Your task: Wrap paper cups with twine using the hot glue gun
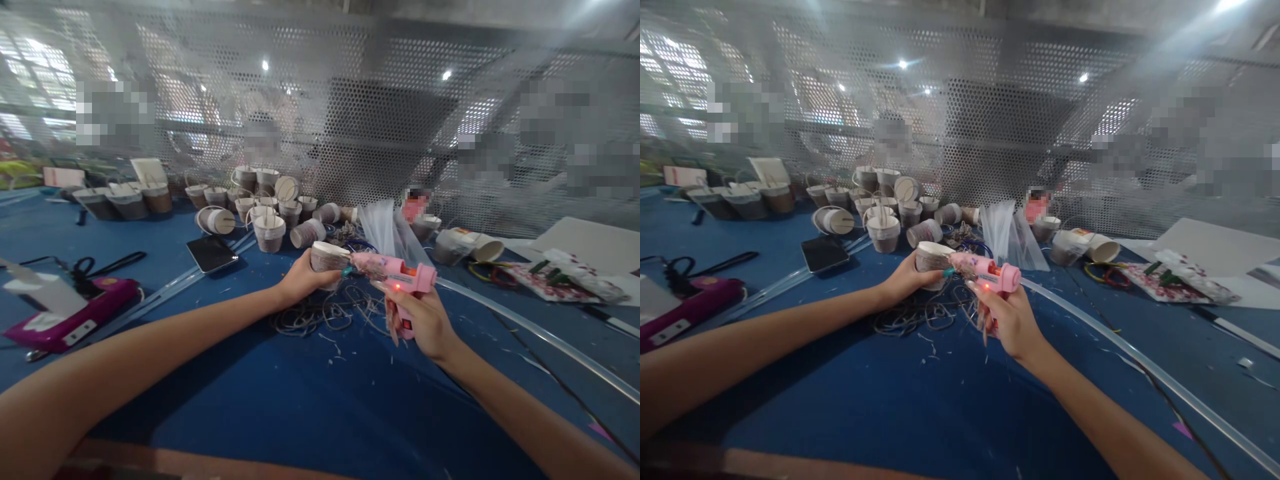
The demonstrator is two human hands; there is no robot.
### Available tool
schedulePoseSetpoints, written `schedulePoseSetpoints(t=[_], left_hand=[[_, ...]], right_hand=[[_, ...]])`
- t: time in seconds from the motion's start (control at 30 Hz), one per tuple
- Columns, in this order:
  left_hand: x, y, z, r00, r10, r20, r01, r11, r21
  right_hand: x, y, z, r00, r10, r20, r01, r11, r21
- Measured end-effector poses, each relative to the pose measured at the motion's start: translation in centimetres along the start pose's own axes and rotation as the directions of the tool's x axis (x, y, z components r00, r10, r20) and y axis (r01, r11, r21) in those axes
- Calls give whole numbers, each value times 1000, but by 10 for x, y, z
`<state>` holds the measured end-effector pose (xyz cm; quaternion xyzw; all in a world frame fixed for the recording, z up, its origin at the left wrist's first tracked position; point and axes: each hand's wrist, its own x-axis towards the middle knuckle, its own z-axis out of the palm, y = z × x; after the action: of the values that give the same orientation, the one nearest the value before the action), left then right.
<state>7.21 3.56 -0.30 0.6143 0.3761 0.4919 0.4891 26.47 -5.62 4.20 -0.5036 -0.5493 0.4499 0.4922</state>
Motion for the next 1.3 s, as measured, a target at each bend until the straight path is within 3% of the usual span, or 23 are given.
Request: schedulePoseSetpoints(t=[0.23,0.33,0.4,0.47,0.57,0.67,0.77,0.83,0.93,0.97,1.0,1.03,1.07,1.13,1.2,1.3], left_hand=[[1,3,0,997,-65,-37,59,989,-135],[3,0,-2,991,-97,-89,75,971,-226],[5,-1,-4,988,-116,-106,82,956,-282],[6,-1,-5,985,-136,-103,94,936,-341],[6,2,-6,984,-168,-65,126,899,-421],[6,5,-6,983,-181,-27,147,870,-470],[6,4,-8,984,-177,6,157,858,-489],[6,3,-9,985,-168,36,164,856,-491],[6,1,-11,984,-156,89,180,859,-479],[6,0,-11,983,-148,108,182,861,-475],[6,0,-11,982,-136,132,183,864,-470],[6,0,-11,980,-120,157,181,868,-463],[5,1,-11,978,-103,183,177,873,-455],[4,3,-10,973,-77,220,168,885,-434],[3,5,-9,973,-72,220,160,896,-415],[2,7,-8,978,-77,194,149,908,-391]], right_hand=[[2,2,-7,996,-85,-41,82,993,-81],[6,-1,-17,977,-159,-140,98,926,-364],[11,-5,-26,947,-241,-213,30,725,-688],[16,-8,-34,932,-293,-214,-85,397,-914],[21,-7,-46,942,-266,-203,-211,0,-977],[20,-2,-58,922,-297,-247,-307,-176,-935],[17,5,-64,924,-314,-220,-295,-218,-930],[15,10,-59,932,-302,-201,-256,-152,-955],[16,19,-38,905,-394,-164,-95,189,-977],[16,22,-29,889,-440,-127,34,339,-940],[16,26,-20,891,-444,-99,107,417,-903],[17,28,-11,906,-419,-63,187,528,-828],[17,30,-3,934,-355,-22,250,698,-671],[16,30,7,979,-188,78,203,935,-292],[15,27,12,986,-46,159,47,999,-5],[14,20,10,975,61,215,-103,977,187]])
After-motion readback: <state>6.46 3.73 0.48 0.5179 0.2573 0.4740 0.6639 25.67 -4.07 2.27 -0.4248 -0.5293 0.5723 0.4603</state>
